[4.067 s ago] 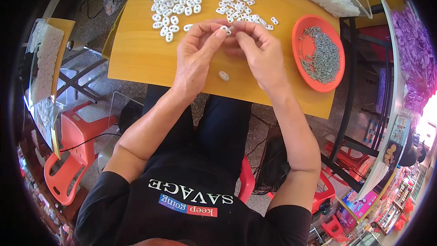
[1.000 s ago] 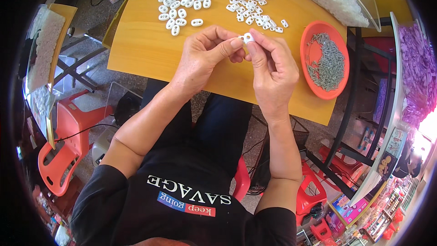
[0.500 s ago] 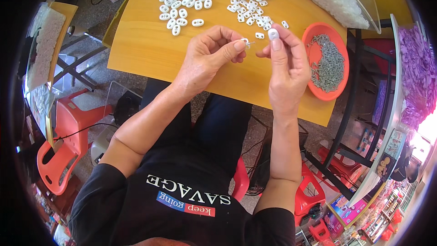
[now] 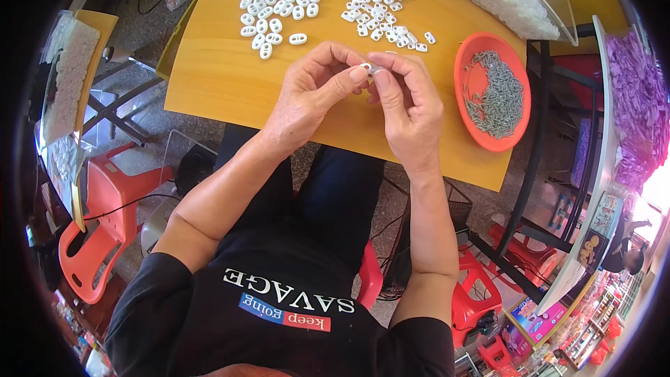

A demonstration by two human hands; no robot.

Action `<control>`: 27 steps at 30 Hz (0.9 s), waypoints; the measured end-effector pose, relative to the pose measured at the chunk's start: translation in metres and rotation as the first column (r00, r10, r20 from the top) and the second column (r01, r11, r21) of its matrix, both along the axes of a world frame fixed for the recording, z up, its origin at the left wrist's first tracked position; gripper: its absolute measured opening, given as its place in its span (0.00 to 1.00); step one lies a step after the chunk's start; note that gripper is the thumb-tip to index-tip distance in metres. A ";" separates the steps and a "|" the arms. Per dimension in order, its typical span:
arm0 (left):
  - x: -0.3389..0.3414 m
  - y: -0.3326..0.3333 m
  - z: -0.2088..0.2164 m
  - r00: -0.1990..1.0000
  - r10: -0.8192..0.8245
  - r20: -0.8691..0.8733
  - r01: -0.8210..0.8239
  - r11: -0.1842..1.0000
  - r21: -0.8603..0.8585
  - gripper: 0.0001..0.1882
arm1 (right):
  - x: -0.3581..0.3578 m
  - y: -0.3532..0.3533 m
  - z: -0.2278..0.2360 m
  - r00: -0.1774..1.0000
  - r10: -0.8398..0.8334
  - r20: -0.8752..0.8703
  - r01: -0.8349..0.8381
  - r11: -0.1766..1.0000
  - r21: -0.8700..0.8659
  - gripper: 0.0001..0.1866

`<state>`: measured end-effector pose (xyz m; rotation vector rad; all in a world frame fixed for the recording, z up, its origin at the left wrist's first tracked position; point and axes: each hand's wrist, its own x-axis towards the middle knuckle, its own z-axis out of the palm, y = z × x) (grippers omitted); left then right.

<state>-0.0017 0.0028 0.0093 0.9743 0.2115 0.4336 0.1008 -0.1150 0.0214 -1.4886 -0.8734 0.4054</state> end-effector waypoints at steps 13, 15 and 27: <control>0.004 -0.003 -0.004 0.997 0.048 -0.064 -0.045 0.998 0.038 0.08 | 0.000 -0.004 0.004 0.993 -0.090 -0.080 0.093 0.995 0.028 0.10; 0.004 -0.003 -0.005 0.996 0.059 -0.065 -0.054 0.996 0.072 0.08 | -0.001 -0.003 0.005 0.993 -0.089 -0.080 0.092 0.995 0.032 0.10; 0.003 -0.003 -0.005 0.994 0.051 -0.100 -0.043 0.996 0.084 0.09 | -0.005 0.000 0.003 0.994 -0.096 0.059 0.098 0.995 -0.024 0.09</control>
